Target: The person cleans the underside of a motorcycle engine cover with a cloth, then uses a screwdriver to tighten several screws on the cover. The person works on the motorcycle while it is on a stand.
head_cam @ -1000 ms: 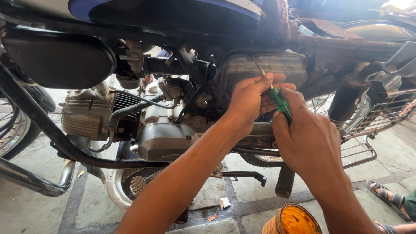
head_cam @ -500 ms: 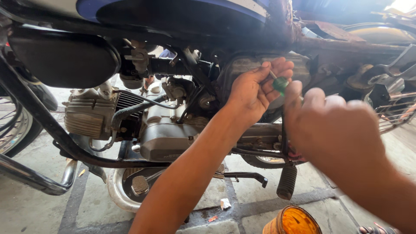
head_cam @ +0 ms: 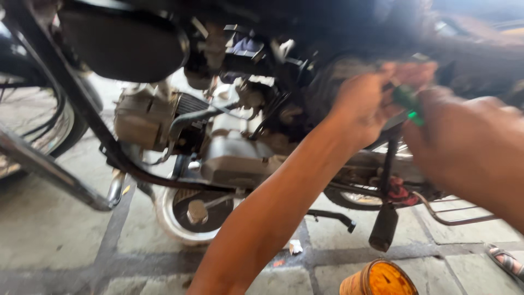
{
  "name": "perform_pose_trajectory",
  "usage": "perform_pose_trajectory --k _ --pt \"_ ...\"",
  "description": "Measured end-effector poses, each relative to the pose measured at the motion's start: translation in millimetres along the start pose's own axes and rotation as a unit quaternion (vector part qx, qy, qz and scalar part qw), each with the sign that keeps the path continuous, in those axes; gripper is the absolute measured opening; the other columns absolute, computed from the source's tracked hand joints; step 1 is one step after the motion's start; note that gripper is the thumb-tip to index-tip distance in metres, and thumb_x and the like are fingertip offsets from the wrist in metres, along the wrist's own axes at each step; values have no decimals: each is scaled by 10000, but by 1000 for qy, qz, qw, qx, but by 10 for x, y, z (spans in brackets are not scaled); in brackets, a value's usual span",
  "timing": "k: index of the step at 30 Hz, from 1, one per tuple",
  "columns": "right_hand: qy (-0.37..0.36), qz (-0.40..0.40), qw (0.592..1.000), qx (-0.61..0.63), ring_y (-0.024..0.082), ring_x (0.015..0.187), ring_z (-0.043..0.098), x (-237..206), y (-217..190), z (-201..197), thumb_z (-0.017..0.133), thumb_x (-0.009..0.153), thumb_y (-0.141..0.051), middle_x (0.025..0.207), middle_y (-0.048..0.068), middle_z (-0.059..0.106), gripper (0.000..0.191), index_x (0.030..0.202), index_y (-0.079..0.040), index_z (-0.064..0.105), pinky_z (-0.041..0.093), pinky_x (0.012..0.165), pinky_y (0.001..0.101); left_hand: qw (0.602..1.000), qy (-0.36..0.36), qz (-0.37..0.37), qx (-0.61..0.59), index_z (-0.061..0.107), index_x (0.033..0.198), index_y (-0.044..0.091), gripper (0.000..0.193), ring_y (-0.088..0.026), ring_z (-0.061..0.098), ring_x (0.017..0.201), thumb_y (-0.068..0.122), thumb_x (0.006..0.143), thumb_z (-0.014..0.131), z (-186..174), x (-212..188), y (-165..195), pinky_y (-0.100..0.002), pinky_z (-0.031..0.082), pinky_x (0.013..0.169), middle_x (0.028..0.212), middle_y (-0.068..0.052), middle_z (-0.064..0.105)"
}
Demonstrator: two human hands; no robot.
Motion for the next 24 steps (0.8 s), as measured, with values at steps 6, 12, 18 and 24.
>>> perform_pose_trajectory --k 6,12,18,24 --pt "19 40 977 207 291 564 668 68 70 52 602 991 -236 698 182 650 281 1162 -32 695 525 560 450 999 -4 9 40 627 1230 -40 455 -183 670 1060 244 1181 275 30 -14 30 -370 555 943 1246 -140 700" --pt "-4 59 816 576 155 483 393 159 223 372 588 1020 -197 645 26 487 190 1091 -36 658 276 424 390 998 6 14 54 637 1216 -76 483 -210 688 954 248 1171 281 104 -53 90 -342 599 839 1200 -173 708" --pt "-214 -24 543 812 115 425 393 432 452 623 515 1100 -283 621 -14 478 160 1075 -157 611 322 362 330 997 8 26 77 647 1197 -87 474 -210 699 885 229 1159 295 86 -45 85 -335 611 760 1167 -184 721" --pt "-68 40 609 789 57 448 265 266 391 886 523 1061 -253 636 -67 396 100 1041 -161 556 212 386 249 995 -9 39 95 655 1205 -89 478 -199 704 897 217 1166 290 20 43 46 -342 605 778 1182 -183 726"
Point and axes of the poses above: each hand's wrist, its own x-axis towards the middle knuckle, its own z-axis out of the palm, y = z × x, the point moved 2 cm from there along x, towards the middle knuckle
